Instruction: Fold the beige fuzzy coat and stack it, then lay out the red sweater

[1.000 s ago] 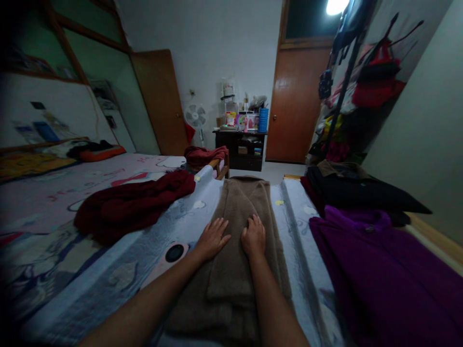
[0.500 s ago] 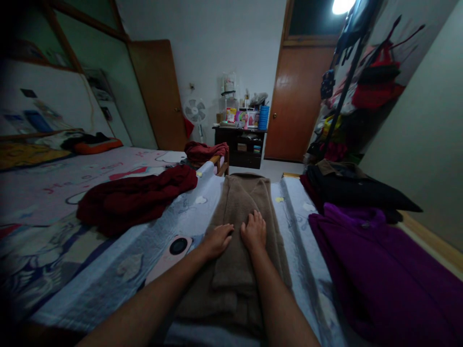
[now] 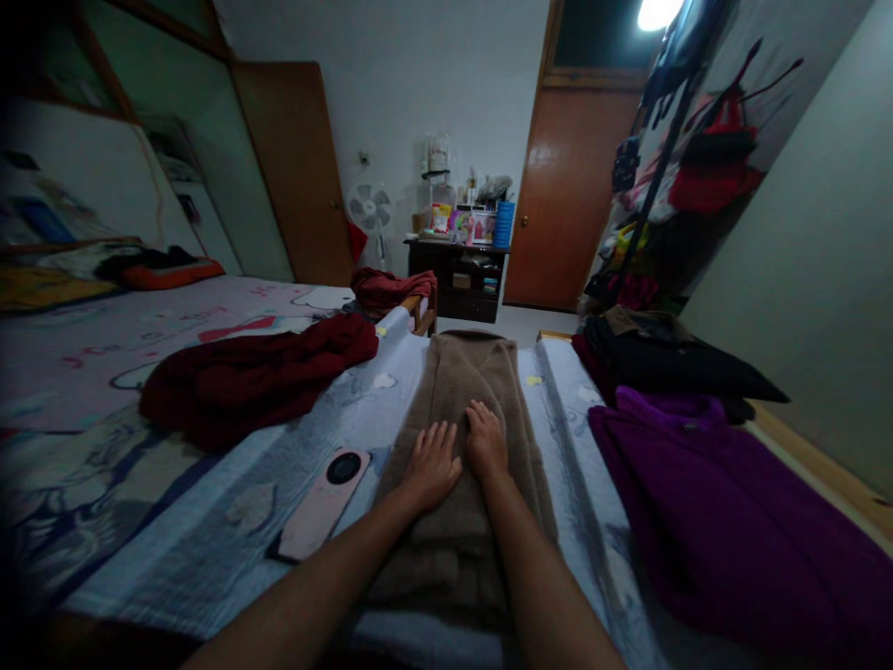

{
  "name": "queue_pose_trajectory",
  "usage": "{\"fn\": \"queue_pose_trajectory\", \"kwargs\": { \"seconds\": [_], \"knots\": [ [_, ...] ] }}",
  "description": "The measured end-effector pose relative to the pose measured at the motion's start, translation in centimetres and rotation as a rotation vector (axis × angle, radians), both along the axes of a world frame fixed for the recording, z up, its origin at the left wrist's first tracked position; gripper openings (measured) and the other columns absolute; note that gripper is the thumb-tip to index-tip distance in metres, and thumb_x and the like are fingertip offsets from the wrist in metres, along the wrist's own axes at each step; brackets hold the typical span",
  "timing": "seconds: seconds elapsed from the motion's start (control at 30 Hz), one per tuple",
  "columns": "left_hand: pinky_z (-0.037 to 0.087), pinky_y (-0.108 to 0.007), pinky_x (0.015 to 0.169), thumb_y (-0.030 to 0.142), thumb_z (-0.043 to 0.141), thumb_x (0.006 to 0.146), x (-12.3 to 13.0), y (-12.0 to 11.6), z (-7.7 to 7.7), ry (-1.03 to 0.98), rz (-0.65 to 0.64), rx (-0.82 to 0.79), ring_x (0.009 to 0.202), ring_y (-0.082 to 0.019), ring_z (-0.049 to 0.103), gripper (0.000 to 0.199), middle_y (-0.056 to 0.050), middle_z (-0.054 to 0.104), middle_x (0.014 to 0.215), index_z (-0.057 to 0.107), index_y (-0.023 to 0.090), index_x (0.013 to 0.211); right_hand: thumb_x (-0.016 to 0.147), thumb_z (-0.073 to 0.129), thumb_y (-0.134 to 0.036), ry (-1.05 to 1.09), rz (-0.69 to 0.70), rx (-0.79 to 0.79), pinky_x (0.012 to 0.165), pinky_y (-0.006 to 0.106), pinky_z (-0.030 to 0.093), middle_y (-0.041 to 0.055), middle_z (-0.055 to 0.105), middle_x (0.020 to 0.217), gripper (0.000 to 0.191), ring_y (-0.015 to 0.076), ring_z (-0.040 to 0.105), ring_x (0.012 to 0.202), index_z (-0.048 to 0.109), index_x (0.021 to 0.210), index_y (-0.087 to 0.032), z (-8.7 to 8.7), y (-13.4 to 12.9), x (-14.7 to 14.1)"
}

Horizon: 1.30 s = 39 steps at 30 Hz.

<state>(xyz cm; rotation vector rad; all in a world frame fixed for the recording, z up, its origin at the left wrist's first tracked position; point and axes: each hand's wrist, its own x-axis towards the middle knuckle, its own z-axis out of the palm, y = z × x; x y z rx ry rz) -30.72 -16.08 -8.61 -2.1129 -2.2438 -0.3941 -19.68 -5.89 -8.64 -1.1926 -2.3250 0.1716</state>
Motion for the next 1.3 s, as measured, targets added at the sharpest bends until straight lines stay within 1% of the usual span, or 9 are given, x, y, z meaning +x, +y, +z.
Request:
{"fn": "queue_pose_trajectory", "kwargs": {
  "seconds": [0.07,0.13,0.37,0.5,0.63,0.83,0.97,1.13,1.3],
  "knots": [
    [0.020,-0.049,0.117,0.039,0.036,0.094,-0.1,0.0,0.1,0.002,-0.006,0.011,0.143,-0.030,0.027,0.063,-0.017,0.034,0.154,0.032,0.008,0.148,0.085,0.037,-0.005,-0.023,0.037,-0.029,0.113,0.037,0.029,0.0075,0.051,0.144,0.051,0.0172,0.040,0.137,0.057,0.131,-0.016,0.2,-0.1,-0.1],
    [0.020,-0.049,0.117,0.038,0.035,0.094,-0.1,0.0,0.1,0.006,-0.005,0.024,0.143,-0.030,0.028,0.062,-0.017,0.035,0.154,0.032,0.008,0.148,0.087,0.037,-0.008,-0.060,0.042,-0.051,0.113,0.037,0.029,0.0072,0.050,0.145,0.051,0.0176,0.039,0.137,0.055,0.134,-0.016,0.4,-0.3,-0.2],
    [0.021,-0.048,0.117,0.037,0.034,0.095,-0.1,-0.3,0.4,0.023,-0.020,0.018,0.143,-0.030,0.029,0.059,-0.015,0.037,0.153,0.034,0.011,0.147,0.095,0.038,-0.022,-0.184,0.038,-0.075,0.114,0.039,0.026,0.0060,0.043,0.150,0.048,0.0218,0.033,0.141,0.047,0.142,-0.018,1.3,-0.8,-0.4],
    [0.022,-0.048,0.117,0.037,0.034,0.095,-0.1,-0.4,0.9,0.016,-0.016,0.009,0.142,-0.030,0.030,0.058,-0.016,0.038,0.152,0.037,0.010,0.146,0.095,0.040,-0.024,-0.230,0.063,-0.108,0.114,0.042,0.027,0.0050,0.039,0.152,0.048,0.0233,0.031,0.142,0.046,0.143,-0.023,1.6,-1.0,0.0],
    [0.023,-0.050,0.115,0.036,0.034,0.094,0.0,-0.3,1.0,0.013,-0.004,-0.002,0.142,-0.030,0.031,0.057,-0.015,0.040,0.151,0.036,0.012,0.146,0.095,0.042,-0.024,-0.242,0.101,-0.106,0.114,0.042,0.027,0.0056,0.039,0.152,0.048,0.0236,0.030,0.143,0.047,0.142,-0.024,1.5,-1.5,0.8],
    [0.023,-0.048,0.116,0.038,0.033,0.095,-0.1,-0.2,0.5,0.012,-0.001,0.005,0.142,-0.030,0.030,0.058,-0.015,0.039,0.152,0.036,0.011,0.147,0.095,0.040,-0.025,-0.244,0.122,-0.141,0.114,0.043,0.026,0.0063,0.037,0.154,0.050,0.0250,0.027,0.144,0.044,0.144,-0.021,1.5,-3.2,1.9],
    [0.023,-0.048,0.116,0.039,0.033,0.095,-0.2,-0.2,0.4,0.014,-0.006,0.010,0.142,-0.030,0.029,0.058,-0.015,0.039,0.152,0.036,0.012,0.147,0.095,0.041,-0.028,-0.244,0.108,-0.158,0.115,0.044,0.023,0.0076,0.035,0.155,0.051,0.0262,0.025,0.144,0.043,0.145,-0.018,1.5,-4.5,2.5],
    [0.023,-0.048,0.116,0.037,0.035,0.093,-0.1,-0.3,0.5,0.018,0.001,0.027,0.142,-0.030,0.030,0.058,-0.014,0.040,0.151,0.036,0.013,0.147,0.094,0.044,-0.030,-0.237,0.058,-0.154,0.116,0.045,0.023,0.0076,0.035,0.154,0.051,0.0257,0.027,0.144,0.044,0.144,-0.020,1.2,-6.1,3.3],
    [0.021,-0.046,0.117,0.036,0.035,0.093,-0.1,-0.2,0.6,0.007,0.001,0.025,0.142,-0.030,0.031,0.059,-0.016,0.039,0.152,0.037,0.009,0.146,0.094,0.045,-0.032,-0.207,0.056,-0.184,0.116,0.045,0.023,0.0076,0.035,0.154,0.051,0.0250,0.027,0.144,0.045,0.143,-0.021,1.2,-7.7,4.5]
  ]
}}
